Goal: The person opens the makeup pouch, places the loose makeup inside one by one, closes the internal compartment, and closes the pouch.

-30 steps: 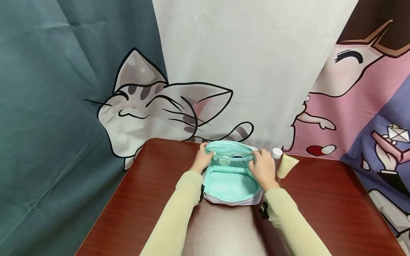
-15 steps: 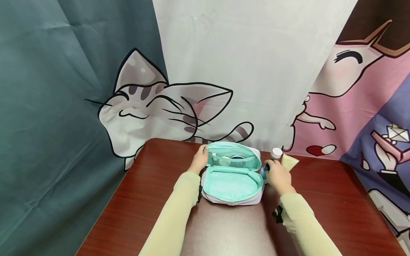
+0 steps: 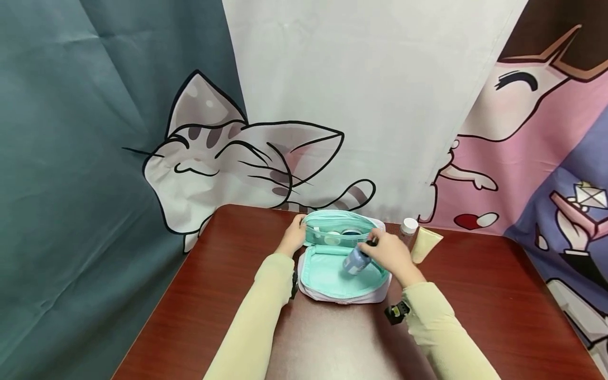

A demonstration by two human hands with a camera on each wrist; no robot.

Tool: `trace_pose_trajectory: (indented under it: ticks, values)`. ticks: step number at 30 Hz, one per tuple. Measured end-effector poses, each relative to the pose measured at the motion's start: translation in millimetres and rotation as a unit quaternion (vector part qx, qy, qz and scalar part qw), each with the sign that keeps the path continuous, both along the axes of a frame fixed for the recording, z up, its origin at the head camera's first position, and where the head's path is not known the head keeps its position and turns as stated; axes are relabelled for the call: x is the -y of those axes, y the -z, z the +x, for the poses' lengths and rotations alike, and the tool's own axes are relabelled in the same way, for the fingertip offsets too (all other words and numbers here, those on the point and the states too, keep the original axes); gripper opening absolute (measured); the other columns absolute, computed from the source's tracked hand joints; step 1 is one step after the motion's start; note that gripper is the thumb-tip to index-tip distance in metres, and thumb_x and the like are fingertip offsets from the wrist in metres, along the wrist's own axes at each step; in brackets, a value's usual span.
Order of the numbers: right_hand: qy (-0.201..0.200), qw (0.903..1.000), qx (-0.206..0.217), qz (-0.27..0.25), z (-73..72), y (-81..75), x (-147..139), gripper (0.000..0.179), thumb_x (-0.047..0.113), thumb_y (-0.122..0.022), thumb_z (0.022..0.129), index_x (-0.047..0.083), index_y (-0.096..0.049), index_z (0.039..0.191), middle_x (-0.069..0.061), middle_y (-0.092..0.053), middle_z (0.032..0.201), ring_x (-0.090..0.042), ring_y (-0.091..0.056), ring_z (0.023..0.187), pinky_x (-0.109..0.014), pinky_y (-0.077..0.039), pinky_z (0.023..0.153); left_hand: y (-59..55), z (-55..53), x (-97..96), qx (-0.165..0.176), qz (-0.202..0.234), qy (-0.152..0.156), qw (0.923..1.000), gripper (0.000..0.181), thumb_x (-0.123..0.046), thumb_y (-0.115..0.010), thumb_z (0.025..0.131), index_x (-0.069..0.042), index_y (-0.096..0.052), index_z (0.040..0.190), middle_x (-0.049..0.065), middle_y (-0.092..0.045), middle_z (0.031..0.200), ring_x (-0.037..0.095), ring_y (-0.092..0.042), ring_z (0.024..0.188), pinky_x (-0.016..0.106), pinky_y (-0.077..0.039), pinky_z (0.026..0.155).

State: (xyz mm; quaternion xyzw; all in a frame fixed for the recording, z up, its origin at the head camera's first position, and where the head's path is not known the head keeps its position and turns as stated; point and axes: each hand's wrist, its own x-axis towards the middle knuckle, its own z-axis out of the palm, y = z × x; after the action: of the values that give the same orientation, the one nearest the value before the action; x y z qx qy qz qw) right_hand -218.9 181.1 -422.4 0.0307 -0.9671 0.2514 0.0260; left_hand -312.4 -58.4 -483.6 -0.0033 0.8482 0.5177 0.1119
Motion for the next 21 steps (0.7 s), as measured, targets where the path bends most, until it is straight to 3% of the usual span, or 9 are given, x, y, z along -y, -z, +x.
trace_pose_trajectory:
  ticks: [5,12,15,21]
  values:
    - [-0.044,0.9956,0.060,-0.057,-3.5,26.2,25,0.028,0.037,-0.071,0.078,0.012,-0.056,0.079,0.002,-0.054,0.066,-0.014,-0.048,0.058,-0.030,-0.038,0.052,0.8,-1.1,-0.1,0.001,0.003,0.003,1.0000,0.033,-0.025,-0.031,0.103,-0.019,-0.040,0.134,0.012,-0.045,0.134,0.028,-0.047,0.114,0.045,-0.037,0.091]
    - [-0.118,0.9762,0.125,-0.132,-1.7,46.8,38,0.025,0.025,-0.075,0.075,0.011,-0.055,0.073,0.002,-0.055,0.063,-0.011,-0.050,0.057,-0.028,-0.041,0.053,0.7,-3.5,-0.4,0.017,0.004,0.012,0.9998,0.030,-0.024,-0.032,0.102,-0.017,-0.039,0.131,0.014,-0.045,0.133,0.028,-0.046,0.113,0.045,-0.037,0.091]
    - [-0.148,0.9700,0.149,-0.122,-1.7,46.3,37,0.022,0.023,-0.075,0.076,0.010,-0.057,0.075,0.002,-0.056,0.067,-0.012,-0.050,0.060,-0.028,-0.041,0.055,-0.9,-3.9,-0.2,0.019,0.002,0.012,0.9998,0.029,-0.024,-0.031,0.102,-0.017,-0.040,0.130,0.015,-0.045,0.133,0.028,-0.047,0.111,0.045,-0.037,0.090]
    - [-0.198,0.9655,0.162,-0.047,-4.9,43.7,35,0.016,0.011,-0.077,0.074,0.007,-0.062,0.080,0.000,-0.063,0.073,-0.011,-0.056,0.068,-0.030,-0.045,0.063,-1.7,-3.8,1.5,0.014,0.000,0.010,0.9999,0.028,-0.023,-0.032,0.102,-0.016,-0.041,0.128,0.015,-0.046,0.132,0.028,-0.047,0.110,0.044,-0.037,0.089]
